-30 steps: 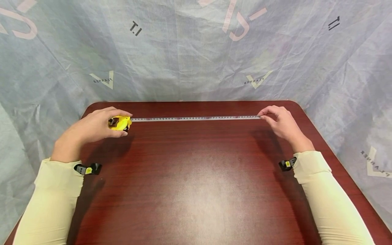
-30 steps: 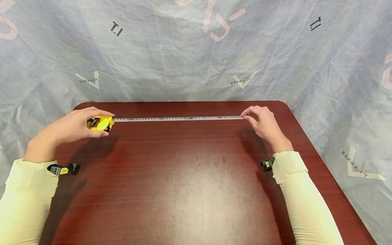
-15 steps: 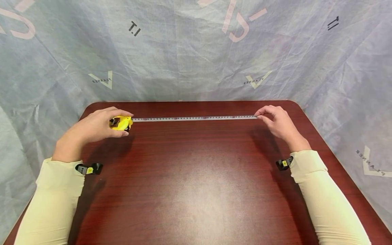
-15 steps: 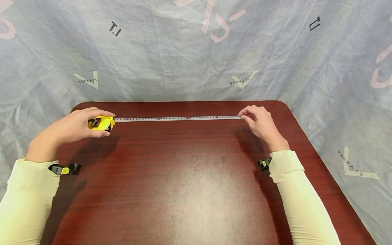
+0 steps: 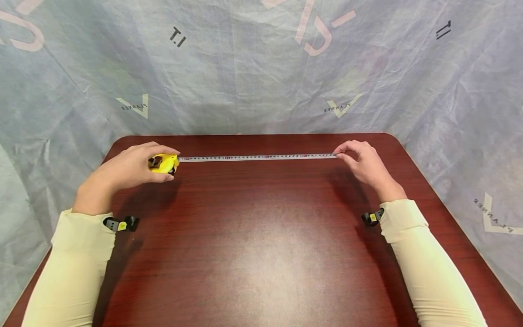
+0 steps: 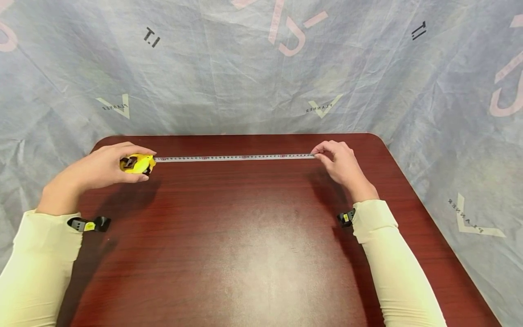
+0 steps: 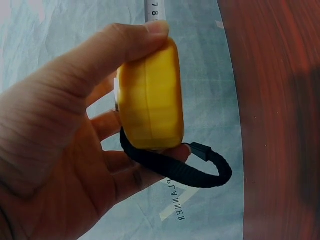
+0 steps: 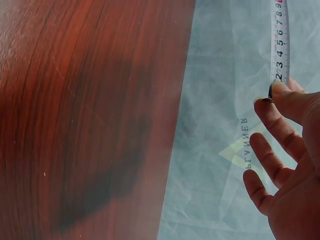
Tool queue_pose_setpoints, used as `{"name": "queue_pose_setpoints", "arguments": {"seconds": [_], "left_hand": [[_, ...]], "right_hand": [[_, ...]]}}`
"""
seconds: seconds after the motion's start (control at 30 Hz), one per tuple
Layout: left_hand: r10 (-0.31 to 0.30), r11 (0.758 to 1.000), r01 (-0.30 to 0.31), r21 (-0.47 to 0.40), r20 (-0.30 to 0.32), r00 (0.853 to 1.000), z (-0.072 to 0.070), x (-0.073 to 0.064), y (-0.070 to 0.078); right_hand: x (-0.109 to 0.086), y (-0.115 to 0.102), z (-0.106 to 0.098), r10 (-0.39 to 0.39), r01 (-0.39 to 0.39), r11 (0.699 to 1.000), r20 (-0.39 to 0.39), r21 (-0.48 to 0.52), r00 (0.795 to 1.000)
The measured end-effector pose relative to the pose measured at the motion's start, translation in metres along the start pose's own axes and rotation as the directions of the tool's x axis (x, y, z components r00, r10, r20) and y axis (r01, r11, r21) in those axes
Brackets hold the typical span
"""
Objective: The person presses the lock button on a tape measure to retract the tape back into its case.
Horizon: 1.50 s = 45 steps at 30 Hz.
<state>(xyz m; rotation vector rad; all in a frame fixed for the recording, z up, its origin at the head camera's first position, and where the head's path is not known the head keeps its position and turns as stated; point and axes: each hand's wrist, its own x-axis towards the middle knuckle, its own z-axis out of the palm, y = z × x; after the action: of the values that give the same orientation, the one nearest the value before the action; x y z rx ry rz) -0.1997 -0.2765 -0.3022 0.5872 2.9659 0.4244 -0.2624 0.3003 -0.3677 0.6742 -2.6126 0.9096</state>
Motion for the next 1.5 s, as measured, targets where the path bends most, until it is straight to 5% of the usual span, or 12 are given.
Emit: {"name": "queue_pose_setpoints", "arguments": {"seconds": [1.5], "left_hand": [[0.018,1.000,-0.018,-0.020,0.003,1.000,0.001,0.005,0.010]], "right_hand": [[0.006,-0.013,0.017,-0.072,0.072,0.997,0.016,0.030,0.997]]}}
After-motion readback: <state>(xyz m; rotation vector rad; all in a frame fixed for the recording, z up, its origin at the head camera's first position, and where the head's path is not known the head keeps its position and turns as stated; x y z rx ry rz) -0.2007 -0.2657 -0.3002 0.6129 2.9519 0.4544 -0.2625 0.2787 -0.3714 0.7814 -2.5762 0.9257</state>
